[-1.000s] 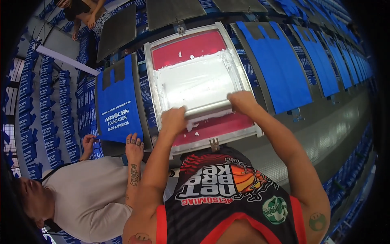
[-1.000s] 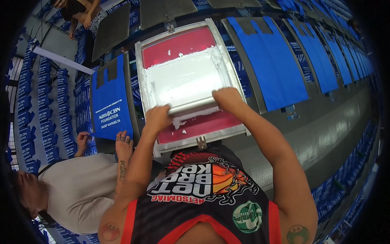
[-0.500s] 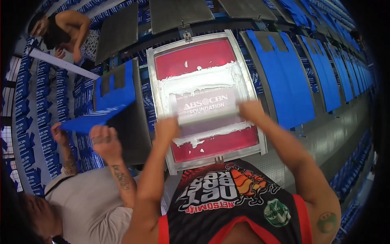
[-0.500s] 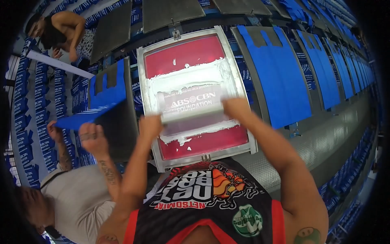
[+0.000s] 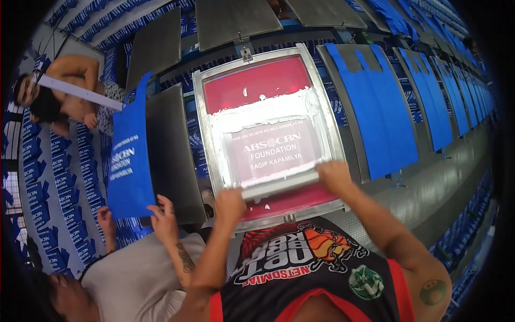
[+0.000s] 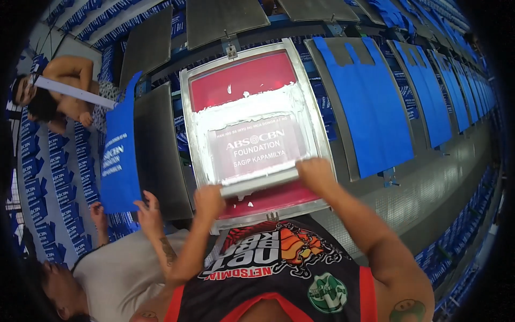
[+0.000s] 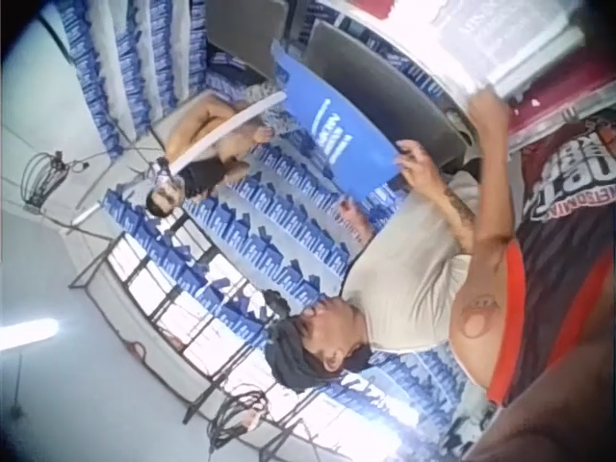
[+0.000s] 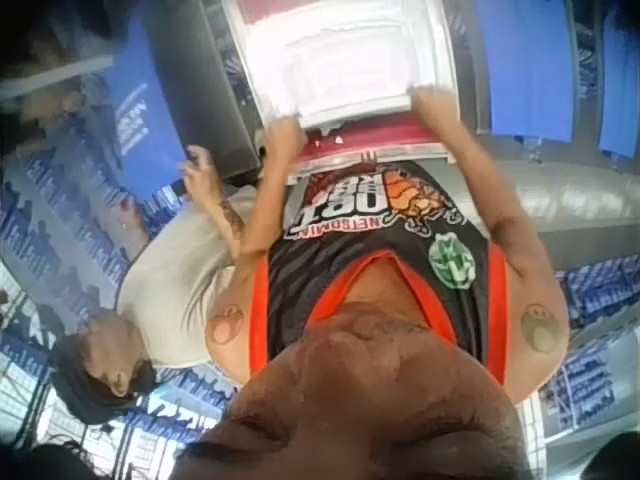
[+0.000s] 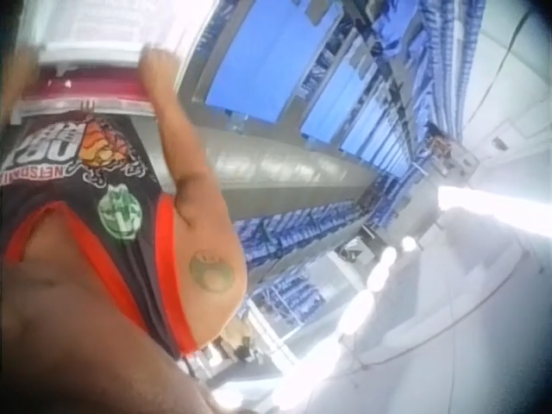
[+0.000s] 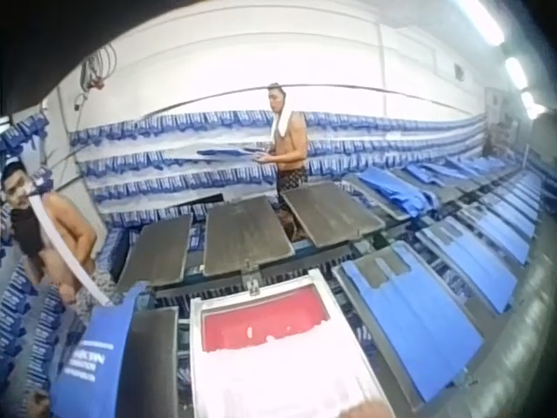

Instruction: Printing a logo onto blue fabric bags using a screen printing frame and squeegee.

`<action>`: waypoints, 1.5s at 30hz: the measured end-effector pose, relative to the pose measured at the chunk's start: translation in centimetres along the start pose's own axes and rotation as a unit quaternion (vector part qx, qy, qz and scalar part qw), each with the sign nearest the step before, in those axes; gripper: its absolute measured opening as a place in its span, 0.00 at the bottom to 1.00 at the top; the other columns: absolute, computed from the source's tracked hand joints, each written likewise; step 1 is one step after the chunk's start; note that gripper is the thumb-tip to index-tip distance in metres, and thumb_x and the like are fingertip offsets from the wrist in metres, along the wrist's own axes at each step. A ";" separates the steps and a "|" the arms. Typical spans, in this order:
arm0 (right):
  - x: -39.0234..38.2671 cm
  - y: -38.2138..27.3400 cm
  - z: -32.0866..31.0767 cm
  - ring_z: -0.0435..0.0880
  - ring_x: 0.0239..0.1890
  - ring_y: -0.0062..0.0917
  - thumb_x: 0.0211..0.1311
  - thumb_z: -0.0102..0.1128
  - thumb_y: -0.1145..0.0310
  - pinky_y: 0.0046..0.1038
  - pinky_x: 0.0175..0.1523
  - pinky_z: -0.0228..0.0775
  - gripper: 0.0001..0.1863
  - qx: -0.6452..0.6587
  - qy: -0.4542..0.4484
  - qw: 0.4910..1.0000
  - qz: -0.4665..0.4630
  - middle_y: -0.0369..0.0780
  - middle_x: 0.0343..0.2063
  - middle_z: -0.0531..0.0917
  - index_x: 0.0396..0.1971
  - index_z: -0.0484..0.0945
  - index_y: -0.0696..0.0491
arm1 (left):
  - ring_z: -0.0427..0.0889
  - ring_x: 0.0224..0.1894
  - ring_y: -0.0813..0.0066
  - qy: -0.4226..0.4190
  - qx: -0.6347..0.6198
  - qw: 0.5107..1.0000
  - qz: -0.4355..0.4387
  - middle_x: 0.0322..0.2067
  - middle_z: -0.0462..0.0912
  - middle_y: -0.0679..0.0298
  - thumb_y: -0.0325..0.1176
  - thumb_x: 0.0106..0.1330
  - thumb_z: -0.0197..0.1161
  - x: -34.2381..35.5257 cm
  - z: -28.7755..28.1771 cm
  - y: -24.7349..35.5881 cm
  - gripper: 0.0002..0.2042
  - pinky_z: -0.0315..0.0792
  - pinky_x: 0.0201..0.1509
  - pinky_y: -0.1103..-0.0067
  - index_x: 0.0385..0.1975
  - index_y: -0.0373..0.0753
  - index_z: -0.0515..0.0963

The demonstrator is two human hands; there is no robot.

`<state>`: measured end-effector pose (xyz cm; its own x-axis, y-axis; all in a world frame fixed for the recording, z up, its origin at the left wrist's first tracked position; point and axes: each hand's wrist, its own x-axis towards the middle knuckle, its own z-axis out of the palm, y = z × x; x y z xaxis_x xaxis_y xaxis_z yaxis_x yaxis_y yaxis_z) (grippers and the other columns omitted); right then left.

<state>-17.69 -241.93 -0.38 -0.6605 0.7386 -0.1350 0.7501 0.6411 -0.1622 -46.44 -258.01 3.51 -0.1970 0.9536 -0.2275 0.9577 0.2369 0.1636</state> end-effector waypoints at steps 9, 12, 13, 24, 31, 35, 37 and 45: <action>19.9 2.2 -8.2 0.84 0.33 0.38 0.43 0.61 0.70 0.38 0.35 0.75 0.10 -0.073 -0.019 0.997 -0.014 0.43 0.28 0.84 0.31 0.82 0.49 | 0.83 0.39 0.55 0.008 0.060 0.997 -0.045 0.34 0.83 0.52 0.33 0.50 0.65 18.7 -6.8 -4.0 0.10 0.72 0.48 0.54 0.32 0.38 0.81; 20.3 2.4 -8.1 0.82 0.41 0.35 0.37 0.70 0.70 0.37 0.45 0.72 0.20 -0.087 -0.008 0.996 0.008 0.42 0.33 0.83 0.38 0.80 0.47 | 0.82 0.41 0.51 -0.003 0.109 0.993 -0.054 0.36 0.84 0.53 0.35 0.50 0.67 21.5 -7.6 -1.5 0.14 0.64 0.53 0.43 0.37 0.41 0.81; 20.3 3.0 -7.5 0.80 0.45 0.35 0.36 0.73 0.69 0.37 0.48 0.70 0.24 -0.083 0.080 0.993 0.003 0.42 0.36 0.82 0.40 0.78 0.47 | 0.81 0.43 0.50 -0.003 0.147 0.988 -0.051 0.38 0.83 0.52 0.36 0.48 0.69 22.6 -6.9 0.0 0.17 0.64 0.52 0.42 0.39 0.42 0.81; -13.2 -8.6 7.5 0.83 0.31 0.27 0.59 0.59 0.46 0.28 0.41 0.74 0.28 0.521 -0.233 0.814 0.111 0.43 0.26 0.85 0.29 0.83 0.62 | 0.81 0.45 0.55 0.004 -0.027 0.997 0.071 0.39 0.83 0.54 0.42 0.44 0.74 23.8 -11.7 2.3 0.22 0.73 0.48 0.65 0.42 0.47 0.82; -13.5 -11.1 4.0 0.82 0.26 0.13 0.61 0.61 0.67 0.17 0.34 0.73 0.12 0.573 -0.218 0.745 0.262 0.39 0.26 0.86 0.35 0.83 0.61 | 0.80 0.47 0.56 0.042 0.031 0.998 0.036 0.41 0.83 0.56 0.42 0.47 0.72 22.4 -8.1 2.9 0.23 0.73 0.51 0.64 0.46 0.50 0.80; -14.4 -11.7 -4.4 0.84 0.26 0.17 0.61 0.58 0.69 0.19 0.34 0.75 0.12 0.649 -0.168 0.707 0.226 0.40 0.27 0.86 0.38 0.82 0.62 | 0.81 0.47 0.58 0.042 0.059 0.997 0.031 0.41 0.83 0.56 0.44 0.47 0.71 22.2 -11.1 4.1 0.24 0.73 0.52 0.65 0.47 0.48 0.80; -14.5 -11.7 -4.4 0.84 0.25 0.17 0.61 0.58 0.69 0.19 0.34 0.75 0.12 0.692 -0.129 0.681 0.203 0.40 0.26 0.86 0.38 0.81 0.62 | 0.81 0.47 0.58 0.030 0.077 0.996 0.038 0.42 0.83 0.56 0.45 0.47 0.71 22.2 -11.4 4.3 0.24 0.73 0.51 0.65 0.47 0.47 0.80; -14.7 -11.0 5.8 0.83 0.23 0.16 0.59 0.61 0.68 0.21 0.31 0.75 0.10 0.572 -0.140 0.773 0.236 0.40 0.24 0.86 0.32 0.83 0.61 | 0.80 0.46 0.57 0.082 0.046 0.994 0.064 0.41 0.82 0.59 0.38 0.54 0.65 11.8 -1.5 5.2 0.16 0.74 0.46 0.62 0.44 0.50 0.80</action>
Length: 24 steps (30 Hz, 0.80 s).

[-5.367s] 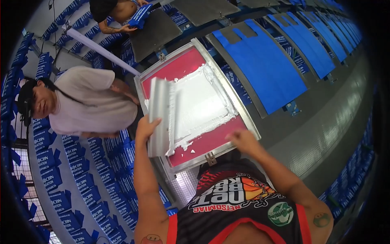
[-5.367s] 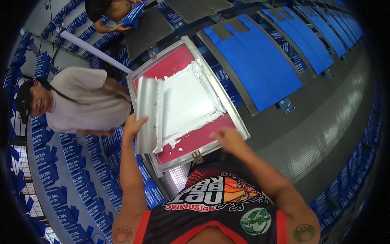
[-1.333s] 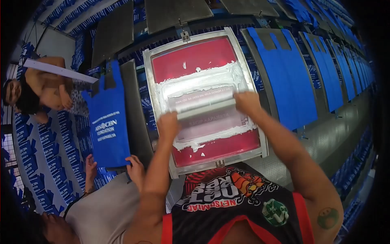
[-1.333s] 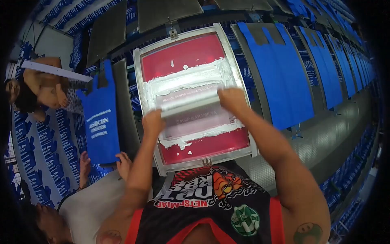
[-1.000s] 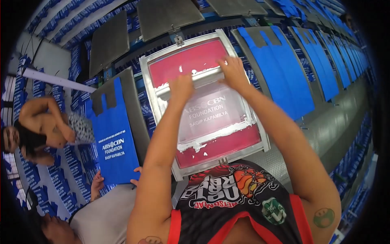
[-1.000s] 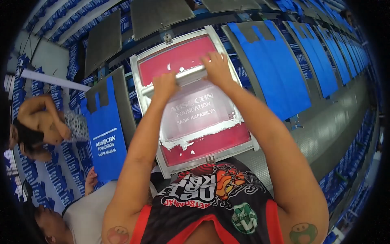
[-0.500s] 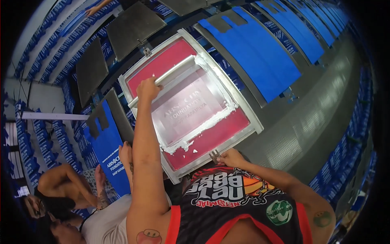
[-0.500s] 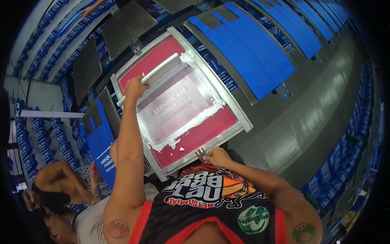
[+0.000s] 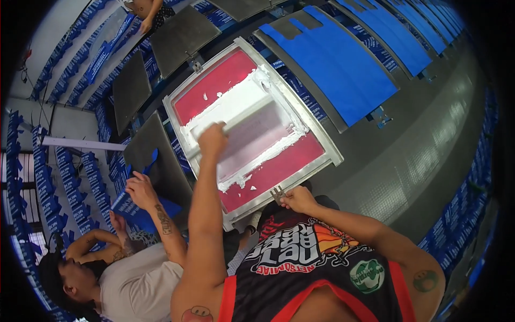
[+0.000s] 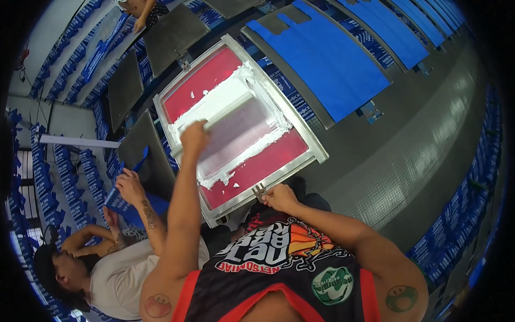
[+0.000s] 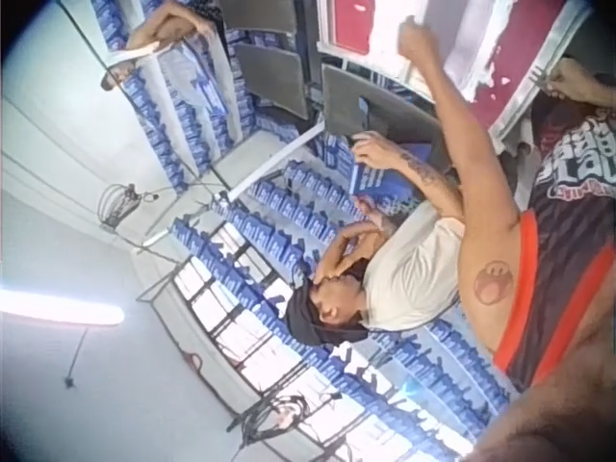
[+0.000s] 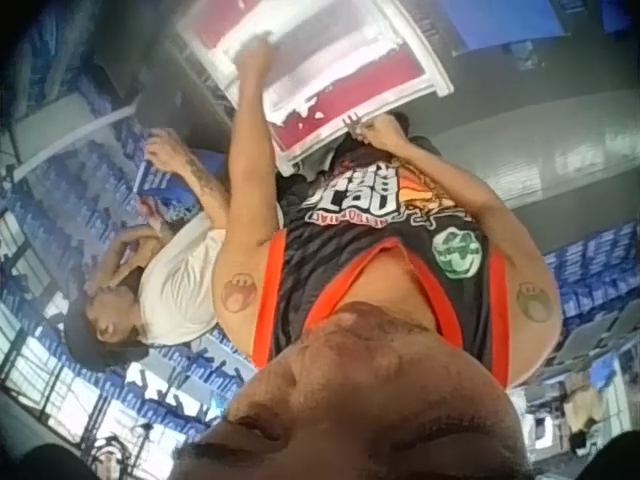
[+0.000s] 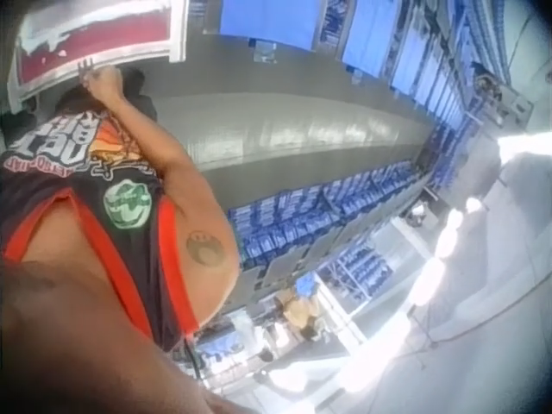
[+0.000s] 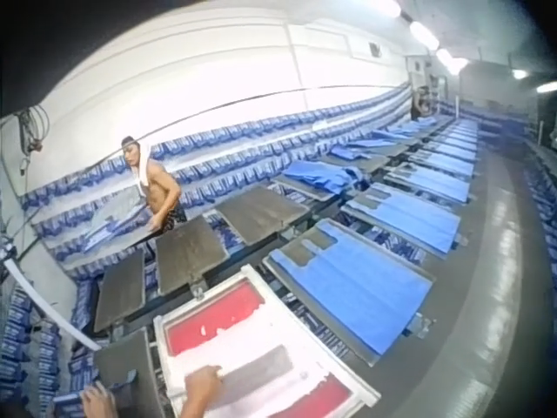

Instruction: Printing a logo onto blue fabric bags using a screen printing frame and squeegee.

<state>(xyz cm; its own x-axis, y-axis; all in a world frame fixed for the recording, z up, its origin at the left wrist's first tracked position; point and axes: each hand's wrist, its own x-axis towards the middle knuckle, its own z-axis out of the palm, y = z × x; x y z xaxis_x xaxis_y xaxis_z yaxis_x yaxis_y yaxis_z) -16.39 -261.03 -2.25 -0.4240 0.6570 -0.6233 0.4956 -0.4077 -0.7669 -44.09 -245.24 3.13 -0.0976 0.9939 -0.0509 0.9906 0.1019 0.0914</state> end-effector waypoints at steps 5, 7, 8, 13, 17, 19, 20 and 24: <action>0.7 0.4 -0.2 0.82 0.22 0.16 0.59 0.61 0.68 0.21 0.31 0.74 0.10 0.026 -0.018 0.999 -0.009 0.39 0.23 0.85 0.31 0.83 0.61 | 0.80 0.38 0.58 0.087 -0.032 0.995 0.025 0.33 0.81 0.62 0.25 0.44 0.62 -14.2 3.7 6.5 0.16 0.75 0.40 0.65 0.36 0.47 0.79; 0.8 0.3 -0.4 0.82 0.22 0.15 0.59 0.61 0.68 0.21 0.30 0.74 0.10 0.026 -0.021 0.999 -0.004 0.39 0.22 0.85 0.30 0.83 0.61 | 0.80 0.39 0.58 0.043 -0.031 0.998 0.025 0.34 0.81 0.60 0.26 0.45 0.65 -13.8 2.5 6.3 0.16 0.75 0.40 0.65 0.38 0.46 0.80; 0.9 0.7 -0.3 0.82 0.22 0.16 0.59 0.61 0.68 0.21 0.30 0.74 0.10 0.029 -0.025 0.999 -0.002 0.38 0.22 0.85 0.29 0.84 0.61 | 0.80 0.43 0.57 -0.038 -0.051 0.998 -0.018 0.37 0.82 0.59 0.32 0.49 0.68 -11.6 0.3 5.8 0.17 0.75 0.42 0.64 0.42 0.46 0.80; 0.7 -0.3 -0.9 0.83 0.22 0.16 0.59 0.62 0.65 0.22 0.30 0.74 0.11 -0.084 -0.039 0.996 -0.017 0.38 0.20 0.85 0.27 0.84 0.59 | 0.81 0.45 0.57 -0.029 -0.005 0.999 -0.042 0.40 0.83 0.58 0.37 0.53 0.67 0.6 -5.4 1.7 0.18 0.74 0.47 0.65 0.46 0.48 0.79; 0.1 -2.6 -0.9 0.84 0.30 0.34 0.57 0.60 0.51 0.35 0.40 0.75 0.18 -0.240 -0.065 0.968 -0.030 0.42 0.21 0.84 0.23 0.85 0.51 | 0.80 0.35 0.53 0.189 -0.013 0.981 0.037 0.31 0.79 0.56 0.26 0.54 0.56 3.0 2.6 -4.0 0.09 0.74 0.37 0.62 0.35 0.42 0.77; 0.8 -2.0 -1.3 0.84 0.28 0.33 0.57 0.59 0.51 0.35 0.39 0.74 0.19 -0.281 -0.057 0.958 -0.030 0.40 0.20 0.84 0.22 0.85 0.51 | 0.78 0.30 0.54 0.243 -0.023 0.968 0.057 0.28 0.77 0.57 0.24 0.54 0.54 0.4 6.6 -2.0 0.08 0.74 0.35 0.64 0.32 0.42 0.75; 1.1 -1.6 -1.6 0.83 0.26 0.33 0.57 0.58 0.50 0.35 0.37 0.74 0.19 -0.313 -0.054 0.948 -0.032 0.39 0.19 0.83 0.21 0.84 0.51 | 0.79 0.30 0.56 0.241 -0.021 0.968 0.071 0.29 0.77 0.58 0.24 0.53 0.54 -0.9 6.8 -0.1 0.08 0.74 0.35 0.65 0.33 0.41 0.75; 1.0 -5.5 -4.9 0.83 0.34 0.43 0.55 0.58 0.42 0.42 0.44 0.73 0.28 -0.401 -0.087 0.912 0.005 0.49 0.28 0.83 0.27 0.83 0.57 | 0.80 0.36 0.52 -0.012 -0.062 0.997 -0.033 0.33 0.80 0.56 0.31 0.55 0.62 -3.4 -1.8 1.8 0.11 0.75 0.40 0.64 0.38 0.39 0.76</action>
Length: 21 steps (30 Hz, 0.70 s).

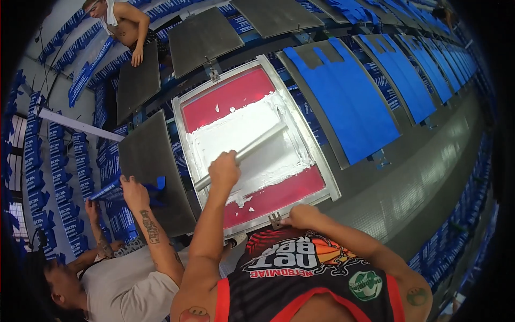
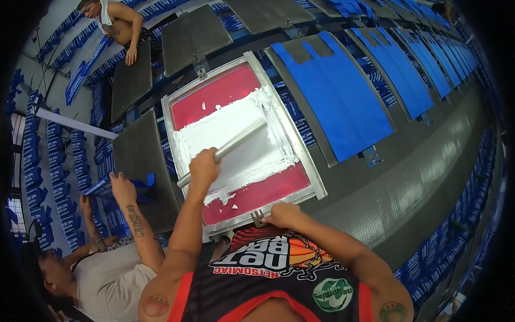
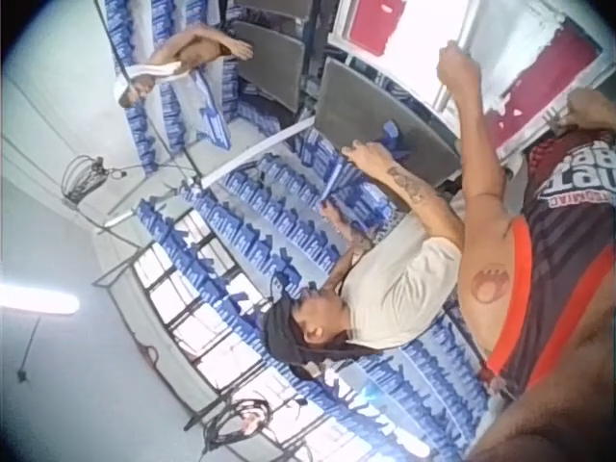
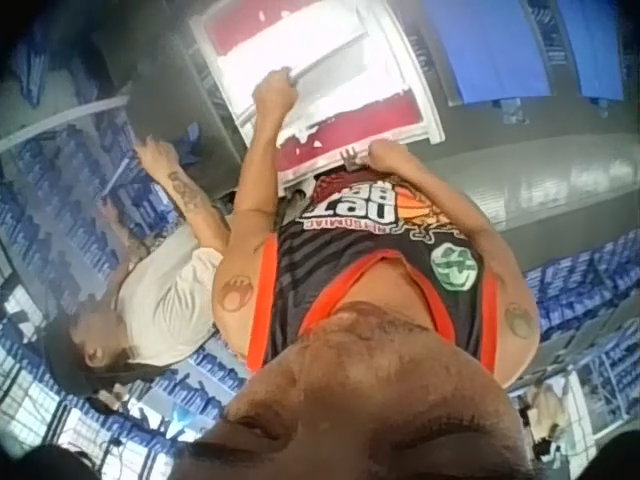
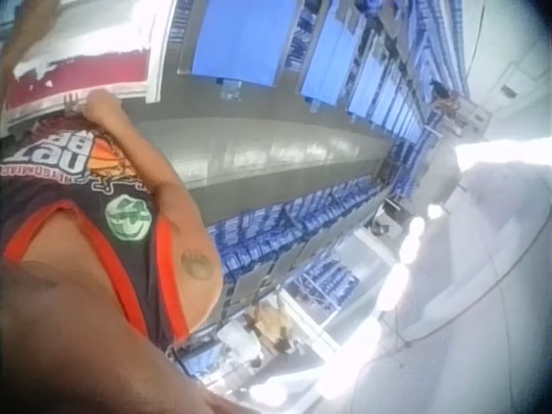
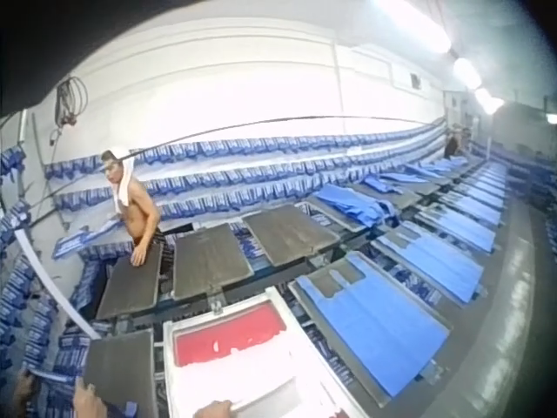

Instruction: Printing a logo onto blue fabric bags using a screen printing frame and squeegee.

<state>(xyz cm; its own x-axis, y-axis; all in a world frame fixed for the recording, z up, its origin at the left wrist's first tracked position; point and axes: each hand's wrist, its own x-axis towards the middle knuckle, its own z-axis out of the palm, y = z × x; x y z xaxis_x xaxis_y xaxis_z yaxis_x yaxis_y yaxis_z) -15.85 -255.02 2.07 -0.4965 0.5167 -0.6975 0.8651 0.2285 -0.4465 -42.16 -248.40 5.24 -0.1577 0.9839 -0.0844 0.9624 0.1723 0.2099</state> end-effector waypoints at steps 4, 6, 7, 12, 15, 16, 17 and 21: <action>-0.1 4.3 -8.2 0.84 0.31 0.38 0.58 0.55 0.42 0.38 0.42 0.73 0.29 0.193 0.192 0.962 0.007 0.46 0.27 0.84 0.33 0.83 0.58 | 0.84 0.39 0.55 -0.011 -0.147 0.980 -0.130 0.34 0.83 0.46 0.41 0.53 0.68 -0.3 -4.6 -7.5 0.22 0.75 0.46 0.67 0.43 0.31 0.77; 0.8 8.5 -10.1 0.83 0.38 0.39 0.60 0.52 0.42 0.37 0.47 0.71 0.31 0.099 0.360 0.924 0.083 0.50 0.34 0.83 0.41 0.80 0.59 | 0.83 0.37 0.69 -0.045 -0.460 0.861 -0.213 0.36 0.83 0.56 0.33 0.58 0.66 -1.3 -3.1 -12.9 0.18 0.76 0.43 0.72 0.44 0.29 0.76; 2.0 10.9 -10.0 0.82 0.42 0.40 0.61 0.51 0.41 0.36 0.50 0.70 0.33 0.009 0.414 0.900 0.135 0.52 0.38 0.83 0.45 0.78 0.60 | 0.83 0.37 0.67 -0.031 -0.521 0.817 -0.245 0.36 0.83 0.57 0.34 0.58 0.67 -1.5 -2.8 -14.1 0.20 0.76 0.43 0.72 0.45 0.27 0.75; 5.6 13.1 -6.9 0.80 0.47 0.41 0.63 0.48 0.41 0.34 0.53 0.67 0.35 0.371 0.278 0.882 0.087 0.54 0.43 0.81 0.49 0.75 0.62 | 0.82 0.36 0.64 0.062 -0.637 0.703 -0.309 0.38 0.82 0.54 0.34 0.57 0.69 -3.7 4.2 -18.8 0.24 0.76 0.42 0.69 0.48 0.25 0.72; 3.6 12.6 -7.3 0.83 0.39 0.36 0.62 0.53 0.45 0.32 0.46 0.70 0.30 0.417 0.331 0.841 0.092 0.50 0.33 0.84 0.43 0.80 0.61 | 0.83 0.35 0.62 0.112 -0.619 0.696 -0.346 0.38 0.82 0.53 0.31 0.56 0.68 -3.2 2.6 -14.1 0.21 0.77 0.41 0.68 0.47 0.27 0.73; 2.9 13.2 -8.2 0.84 0.36 0.34 0.62 0.54 0.46 0.32 0.44 0.71 0.29 0.436 0.339 0.828 0.095 0.49 0.30 0.84 0.41 0.81 0.60 | 0.83 0.36 0.62 0.082 -0.628 0.702 -0.324 0.38 0.82 0.53 0.31 0.56 0.67 -3.3 0.3 -11.4 0.21 0.77 0.41 0.68 0.47 0.27 0.72; 1.6 13.9 -8.9 0.84 0.36 0.34 0.62 0.54 0.46 0.32 0.44 0.71 0.29 0.442 0.351 0.820 0.096 0.49 0.30 0.84 0.41 0.81 0.60 | 0.83 0.36 0.61 0.071 -0.641 0.703 -0.300 0.38 0.82 0.53 0.30 0.56 0.66 -4.0 -0.8 -9.9 0.21 0.77 0.41 0.67 0.48 0.27 0.72; -1.8 18.2 -11.6 0.82 0.32 0.27 0.61 0.57 0.47 0.29 0.40 0.71 0.27 0.462 0.353 0.811 0.060 0.45 0.27 0.84 0.39 0.82 0.61 | 0.83 0.36 0.61 0.048 -0.637 0.735 -0.228 0.37 0.82 0.53 0.29 0.57 0.65 -2.4 -3.2 -4.3 0.21 0.78 0.41 0.67 0.49 0.27 0.71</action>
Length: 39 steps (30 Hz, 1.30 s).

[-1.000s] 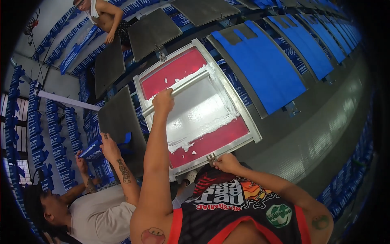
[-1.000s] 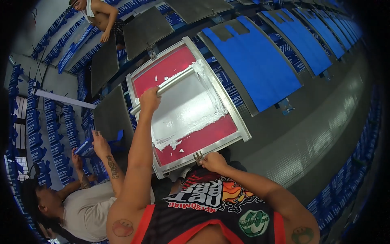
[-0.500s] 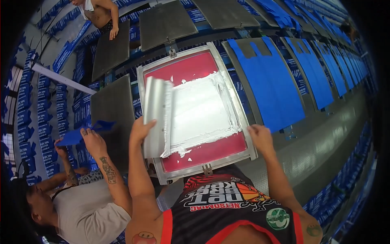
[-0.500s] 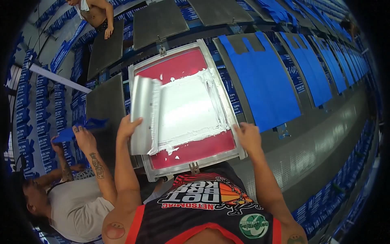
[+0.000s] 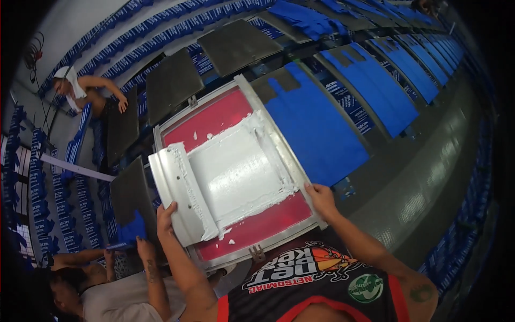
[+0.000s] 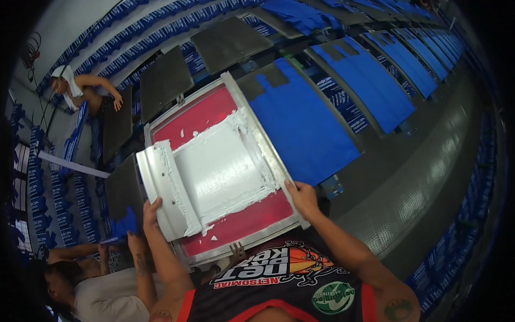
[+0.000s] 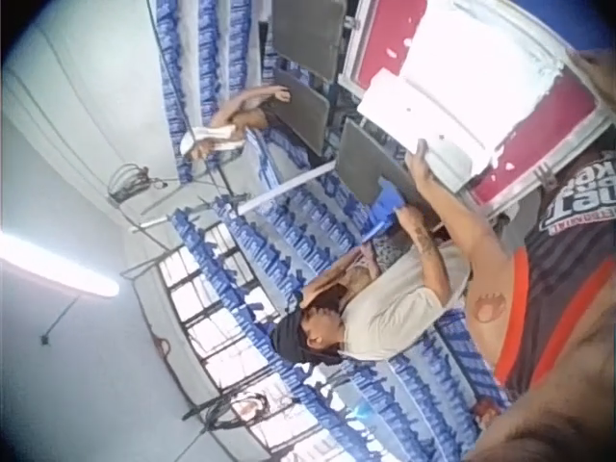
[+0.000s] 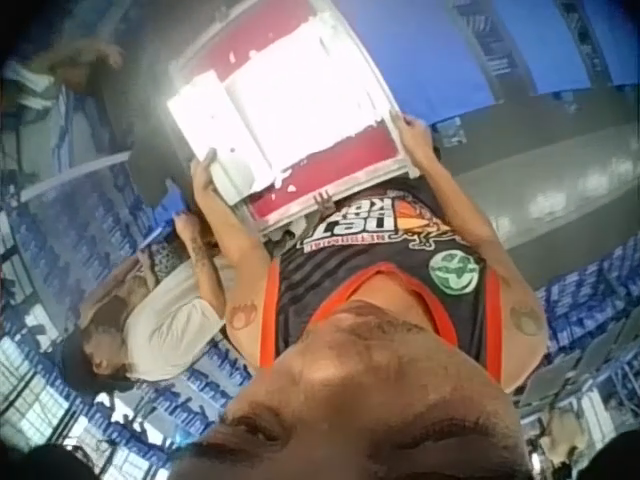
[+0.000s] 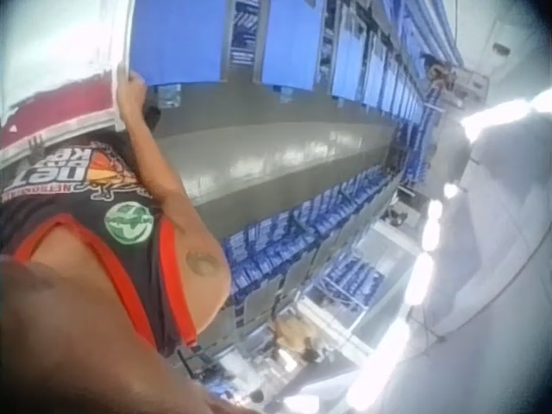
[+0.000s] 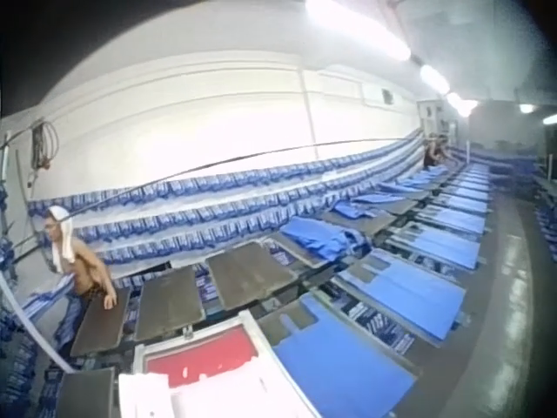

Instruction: Printing a logo onto blue fabric bags using a screen printing frame and squeegee.

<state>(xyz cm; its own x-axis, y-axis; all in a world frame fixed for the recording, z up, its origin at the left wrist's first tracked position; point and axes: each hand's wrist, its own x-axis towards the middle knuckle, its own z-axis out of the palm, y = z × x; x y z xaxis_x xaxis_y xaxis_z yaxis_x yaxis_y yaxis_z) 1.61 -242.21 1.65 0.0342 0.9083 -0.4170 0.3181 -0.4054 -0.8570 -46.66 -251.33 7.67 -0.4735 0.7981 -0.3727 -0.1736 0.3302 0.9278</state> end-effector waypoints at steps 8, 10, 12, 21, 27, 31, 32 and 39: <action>10.5 2.4 -22.4 0.84 0.31 0.31 0.60 0.57 0.45 0.31 0.40 0.71 0.29 -0.047 0.071 0.996 -0.011 0.47 0.28 0.85 0.37 0.82 0.61 | 0.83 0.36 0.62 -0.040 -0.066 0.997 -0.023 0.39 0.82 0.53 0.31 0.56 0.67 3.1 26.0 -3.9 0.21 0.78 0.43 0.70 0.48 0.28 0.73; 12.1 3.1 -24.8 0.84 0.33 0.34 0.59 0.57 0.43 0.32 0.41 0.71 0.30 -0.050 0.074 0.996 -0.004 0.48 0.29 0.84 0.36 0.83 0.61 | 0.83 0.36 0.61 -0.042 -0.060 0.997 -0.037 0.38 0.82 0.52 0.31 0.56 0.67 3.2 29.9 -3.6 0.21 0.78 0.43 0.68 0.48 0.28 0.73; 13.5 3.6 -25.6 0.84 0.34 0.36 0.58 0.57 0.42 0.34 0.42 0.71 0.31 -0.052 0.076 0.996 0.006 0.50 0.30 0.84 0.36 0.83 0.62 | 0.83 0.36 0.61 -0.026 -0.042 0.998 -0.038 0.39 0.82 0.52 0.31 0.56 0.67 3.2 31.6 -2.8 0.21 0.78 0.43 0.68 0.48 0.28 0.73; 20.5 5.1 -26.3 0.83 0.40 0.40 0.56 0.57 0.40 0.34 0.47 0.70 0.35 -0.059 0.076 0.995 0.012 0.52 0.34 0.84 0.39 0.81 0.63 | 0.83 0.39 0.58 -0.020 -0.073 0.997 -0.036 0.40 0.81 0.51 0.33 0.55 0.69 5.1 33.0 -4.5 0.24 0.77 0.45 0.65 0.49 0.27 0.71; 22.2 6.7 -27.0 0.82 0.42 0.42 0.59 0.55 0.42 0.36 0.49 0.70 0.34 -0.080 0.044 0.996 -0.004 0.53 0.36 0.83 0.42 0.80 0.63 | 0.83 0.39 0.58 0.000 -0.088 0.995 -0.053 0.41 0.81 0.51 0.30 0.55 0.69 5.8 35.1 -5.2 0.24 0.77 0.44 0.65 0.50 0.28 0.71; 15.4 2.7 -26.1 0.82 0.41 0.44 0.61 0.54 0.50 0.39 0.49 0.71 0.27 -0.331 0.166 0.877 -0.307 0.53 0.35 0.83 0.44 0.79 0.62 | 0.84 0.35 0.65 -0.068 0.163 0.983 0.049 0.36 0.84 0.53 0.26 0.50 0.70 6.8 36.7 -0.3 0.20 0.78 0.41 0.71 0.44 0.28 0.77; 13.2 2.4 -25.8 0.82 0.40 0.42 0.61 0.55 0.51 0.38 0.48 0.71 0.26 -0.297 -0.014 0.937 -0.183 0.52 0.35 0.83 0.44 0.79 0.61 | 0.84 0.35 0.66 -0.093 0.302 0.944 0.098 0.35 0.84 0.51 0.29 0.47 0.71 8.4 37.3 1.0 0.22 0.76 0.41 0.72 0.43 0.28 0.78; 7.0 7.1 -18.1 0.84 0.32 0.24 0.59 0.62 0.56 0.26 0.41 0.74 0.18 -0.139 -0.375 0.913 0.077 0.43 0.28 0.86 0.32 0.84 0.58 | 0.80 0.35 0.52 -0.026 0.593 0.699 0.400 0.30 0.82 0.56 0.25 0.49 0.59 12.3 48.3 2.0 0.13 0.75 0.39 0.63 0.35 0.43 0.80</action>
<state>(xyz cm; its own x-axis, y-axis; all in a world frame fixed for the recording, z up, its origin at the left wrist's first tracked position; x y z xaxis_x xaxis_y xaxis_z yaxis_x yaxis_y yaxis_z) 21.22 -236.87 -1.84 -0.5261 0.4745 -0.7057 0.5957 -0.3866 -0.7040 -11.11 -216.46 4.04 0.0273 0.9732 0.2285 0.9802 -0.0709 0.1846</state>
